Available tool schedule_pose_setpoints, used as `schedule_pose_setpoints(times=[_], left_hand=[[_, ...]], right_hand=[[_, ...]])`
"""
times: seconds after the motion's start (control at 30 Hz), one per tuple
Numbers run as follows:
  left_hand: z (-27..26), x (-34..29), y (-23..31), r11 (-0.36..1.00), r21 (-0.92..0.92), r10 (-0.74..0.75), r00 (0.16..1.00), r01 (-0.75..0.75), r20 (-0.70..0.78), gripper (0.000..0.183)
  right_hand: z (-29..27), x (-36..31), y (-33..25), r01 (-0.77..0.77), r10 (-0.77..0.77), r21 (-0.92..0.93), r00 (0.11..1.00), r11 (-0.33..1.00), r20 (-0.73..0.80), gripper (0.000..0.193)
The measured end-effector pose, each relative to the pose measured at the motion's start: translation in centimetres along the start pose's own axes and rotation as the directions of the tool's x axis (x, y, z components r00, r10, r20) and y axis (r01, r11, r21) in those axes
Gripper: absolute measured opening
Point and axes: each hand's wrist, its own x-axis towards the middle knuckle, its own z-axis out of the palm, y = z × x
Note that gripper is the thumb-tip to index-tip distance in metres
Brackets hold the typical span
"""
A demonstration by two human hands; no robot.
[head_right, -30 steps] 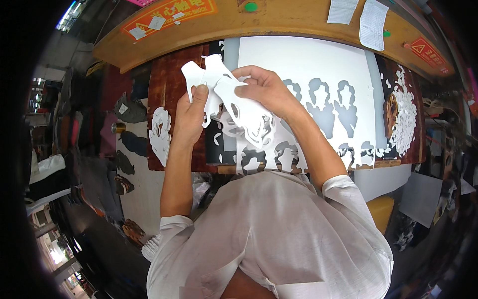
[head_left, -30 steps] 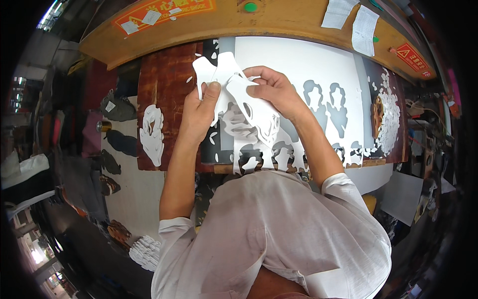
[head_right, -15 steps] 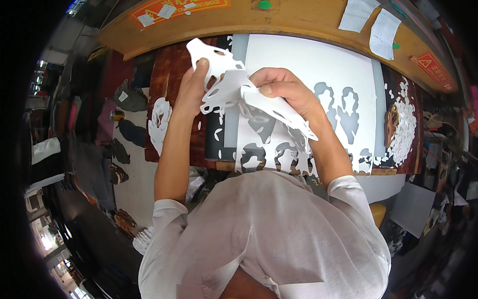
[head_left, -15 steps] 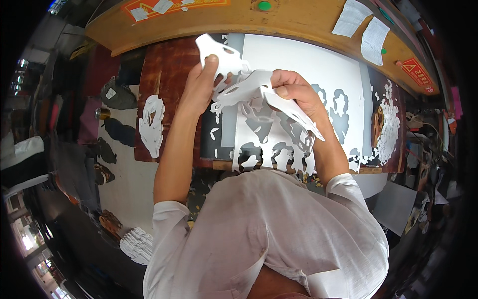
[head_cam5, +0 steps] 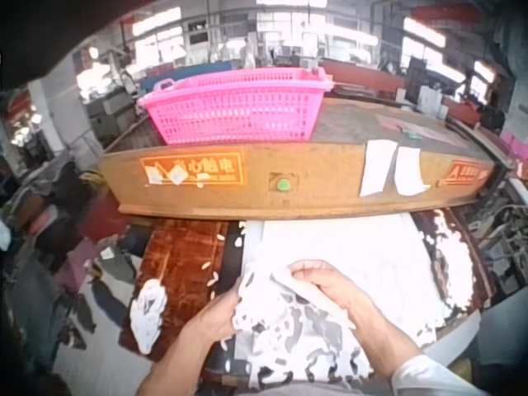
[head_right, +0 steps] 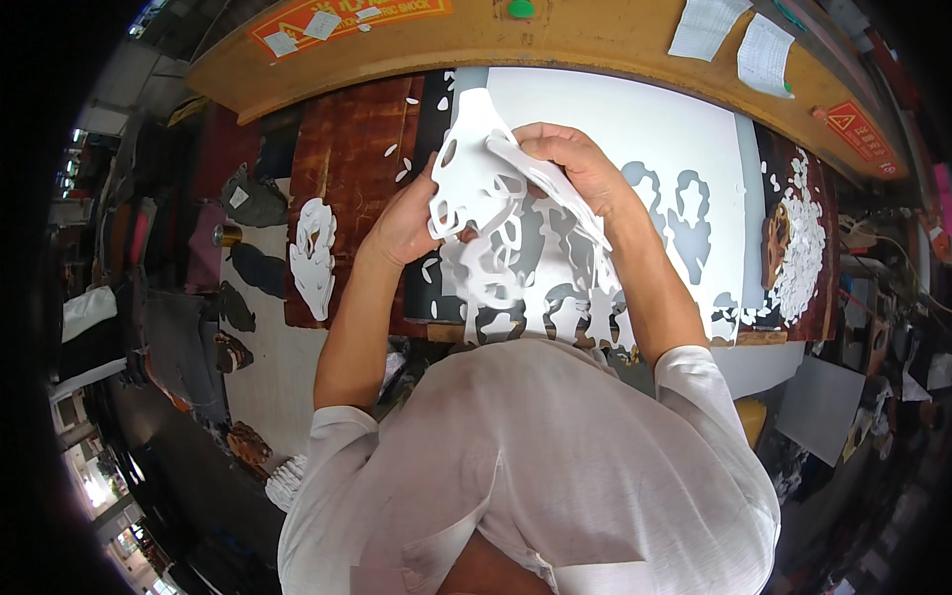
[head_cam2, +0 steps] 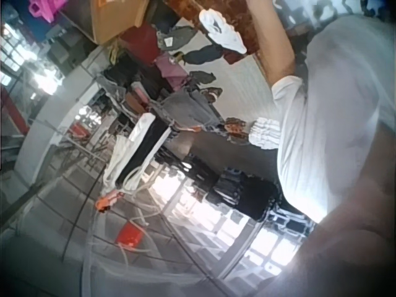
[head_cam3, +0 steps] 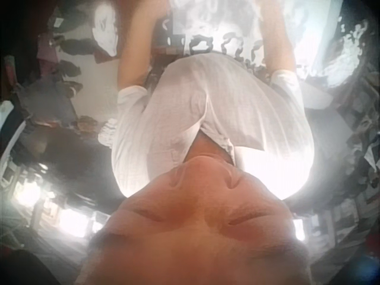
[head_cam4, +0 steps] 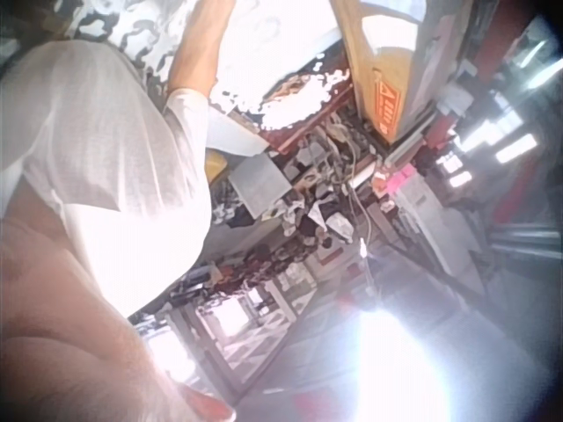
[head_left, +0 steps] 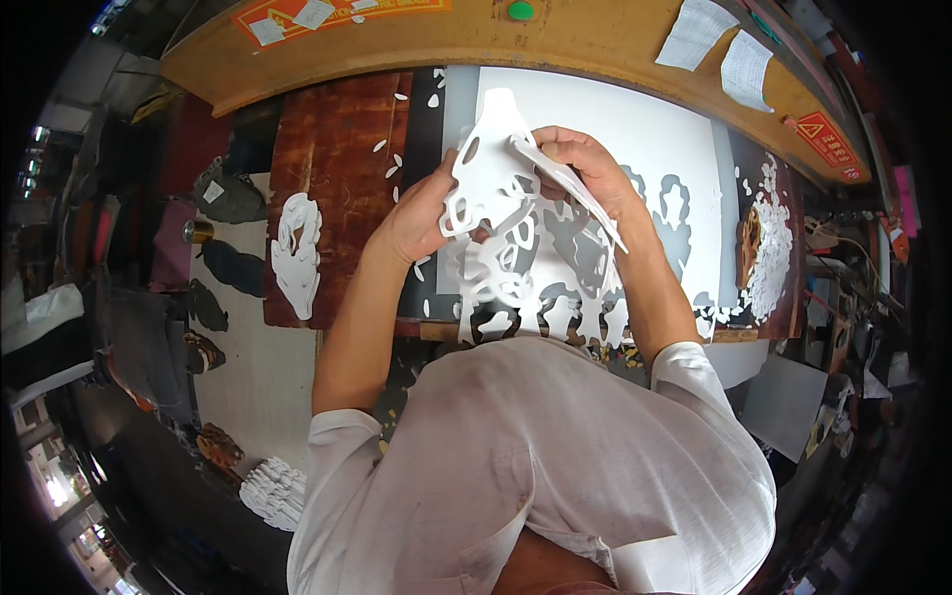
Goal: The person separates white die-cut shapes from a backing sheet by hand, peels them off, and stacks them into a pile. They also handle a brown cutout and place it aside before continuing to peel and stack the white pieces.
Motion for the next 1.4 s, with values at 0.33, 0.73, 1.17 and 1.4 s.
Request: schedule_pose_setpoints(times=[0.33, 0.73, 1.17, 1.4], left_hand=[[0.2, -1.4, 0.0, 0.982, 0.123, 0.126, 0.984, -0.141, 0.124, 0.055], [0.9, -2.8, 1.9, 0.942, 0.2, 0.31, 0.926, -0.269, -0.215, 0.042], [1.5, -2.3, 1.6, 0.928, 0.236, 0.354, 0.885, -0.29, -0.304, 0.042], [1.5, -2.2, 1.3, 0.947, 0.136, 0.318, 0.908, -0.291, -0.272, 0.043]], right_hand=[[0.0, 0.9, 1.4, -0.069, 0.07, 0.117, 0.998, 0.991, -0.005, 0.026], [1.7, -3.7, 2.0, -0.221, 0.162, -0.392, 0.971, 0.893, -0.177, 0.042], [4.8, -2.1, 6.6, -0.052, -0.036, -0.49, 0.985, 0.87, -0.169, 0.036], [5.2, -0.6, 7.6, 0.003, -0.198, -0.724, 0.963, 0.69, -0.185, 0.059]])
